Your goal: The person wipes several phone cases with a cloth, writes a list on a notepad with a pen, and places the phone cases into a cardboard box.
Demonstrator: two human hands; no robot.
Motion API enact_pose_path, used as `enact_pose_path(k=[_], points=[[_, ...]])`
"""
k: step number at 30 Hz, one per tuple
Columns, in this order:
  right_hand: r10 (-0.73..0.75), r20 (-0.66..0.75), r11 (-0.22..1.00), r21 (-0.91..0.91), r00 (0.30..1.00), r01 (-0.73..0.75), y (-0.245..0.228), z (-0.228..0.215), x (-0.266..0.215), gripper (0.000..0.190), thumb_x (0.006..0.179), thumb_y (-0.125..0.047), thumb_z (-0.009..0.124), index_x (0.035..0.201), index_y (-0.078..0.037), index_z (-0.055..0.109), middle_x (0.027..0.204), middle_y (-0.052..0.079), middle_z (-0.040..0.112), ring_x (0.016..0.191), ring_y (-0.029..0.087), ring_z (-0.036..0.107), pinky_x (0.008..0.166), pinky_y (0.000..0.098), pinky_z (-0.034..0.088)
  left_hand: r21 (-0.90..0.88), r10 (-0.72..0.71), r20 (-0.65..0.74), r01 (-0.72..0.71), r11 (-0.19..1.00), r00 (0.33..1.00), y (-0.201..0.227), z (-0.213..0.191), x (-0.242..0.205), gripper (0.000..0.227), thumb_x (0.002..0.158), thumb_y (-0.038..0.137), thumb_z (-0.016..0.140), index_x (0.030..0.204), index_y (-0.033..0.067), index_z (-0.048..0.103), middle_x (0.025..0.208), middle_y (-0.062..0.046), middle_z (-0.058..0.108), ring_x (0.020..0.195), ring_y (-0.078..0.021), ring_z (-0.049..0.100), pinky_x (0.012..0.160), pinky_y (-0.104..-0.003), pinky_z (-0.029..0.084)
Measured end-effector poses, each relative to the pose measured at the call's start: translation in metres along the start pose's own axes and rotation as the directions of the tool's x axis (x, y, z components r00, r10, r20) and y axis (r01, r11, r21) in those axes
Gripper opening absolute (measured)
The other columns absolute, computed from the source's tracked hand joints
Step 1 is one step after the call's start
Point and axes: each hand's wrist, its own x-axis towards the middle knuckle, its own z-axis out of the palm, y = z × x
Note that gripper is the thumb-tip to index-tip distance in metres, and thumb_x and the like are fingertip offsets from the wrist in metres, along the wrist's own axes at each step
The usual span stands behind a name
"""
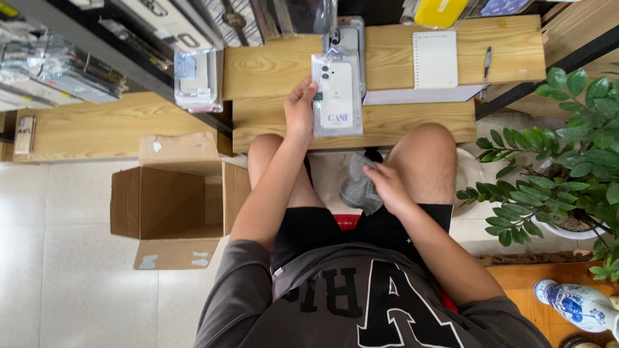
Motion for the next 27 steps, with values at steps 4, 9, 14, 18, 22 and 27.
enact_pose_path(k=[4,9,14,18,22,27], points=[[-0.011,0.021,1.0,-0.018,1.0,0.012,0.02,-0.006,0.018,0.029,0.093,-0.03,0.077,0.115,-0.011,0.079,0.108,0.01,0.076,0.108,0.024,0.067,0.096,0.0396,0.052,0.151,0.085,-0.039,-0.078,0.985,0.996,-0.05,0.013,0.098,0.031,0.092,0.019,0.075,0.119,0.0049,0.072,0.079,0.0,0.06,0.072,-0.0109,0.063,0.064,-0.026,0.057],[0.033,0.043,0.999,0.039,0.999,-0.035,0.039,-0.007,0.028,0.023,0.093,-0.029,0.077,0.111,-0.015,0.082,0.1,0.003,0.076,0.098,0.016,0.066,0.092,0.0345,0.054,0.487,0.216,-0.073,-0.154,0.86,0.974,-0.065,0.037,0.14,0.019,0.087,0.027,0.078,0.104,0.0189,0.078,0.068,0.005,0.068,0.065,-0.0068,0.06,0.062,-0.023,0.049],[0.077,0.081,0.991,0.105,0.994,-0.085,0.042,-0.006,0.032,0.02,0.093,-0.023,0.076,0.108,-0.01,0.082,0.097,0.005,0.075,0.095,0.016,0.065,0.092,0.0356,0.053,0.491,0.329,-0.07,-0.255,0.833,0.942,-0.063,0.039,0.131,0.014,0.09,0.025,0.075,0.102,0.0184,0.076,0.074,0.001,0.069,0.071,-0.009,0.061,0.07,-0.028,0.052],[0.126,0.06,0.967,0.213,0.99,-0.136,0.0,-0.001,0.022,0.024,0.092,-0.02,0.076,0.112,-0.006,0.08,0.1,0.009,0.076,0.095,0.019,0.066,0.093,0.0381,0.054,0.541,0.388,-0.005,-0.324,0.776,0.921,-0.08,0.026,0.155,0.021,0.091,0.031,0.079,0.106,0.0171,0.075,0.092,-0.005,0.071,0.082,-0.0181,0.071,0.08,-0.034,0.058],[0.153,-0.012,0.942,0.303,0.988,-0.143,-0.014,-0.008,0.027,0.029,0.094,-0.023,0.074,0.116,-0.004,0.078,0.101,0.009,0.074,0.096,0.019,0.065,0.095,0.0376,0.053,0.546,0.413,0.016,-0.354,0.759,0.911,-0.056,0.022,0.122,0.032,0.092,0.03,0.078,0.118,0.0128,0.068,0.106,-0.011,0.064,0.092,-0.0267,0.072,0.087,-0.041,0.058],[0.207,0.009,0.649,0.747,0.978,-0.144,-0.031,-0.022,0.049,0.021,0.094,-0.027,0.072,0.105,-0.009,0.07,0.098,0.012,0.074,0.089,0.025,0.072,0.085,0.0397,0.058,0.538,0.578,0.323,-0.648,0.54,0.749,-0.007,0.021,0.027,0.019,0.091,0.007,0.072,0.109,0.0084,0.066,0.095,-0.008,0.058,0.092,-0.026,0.062,0.075,-0.037,0.052]])
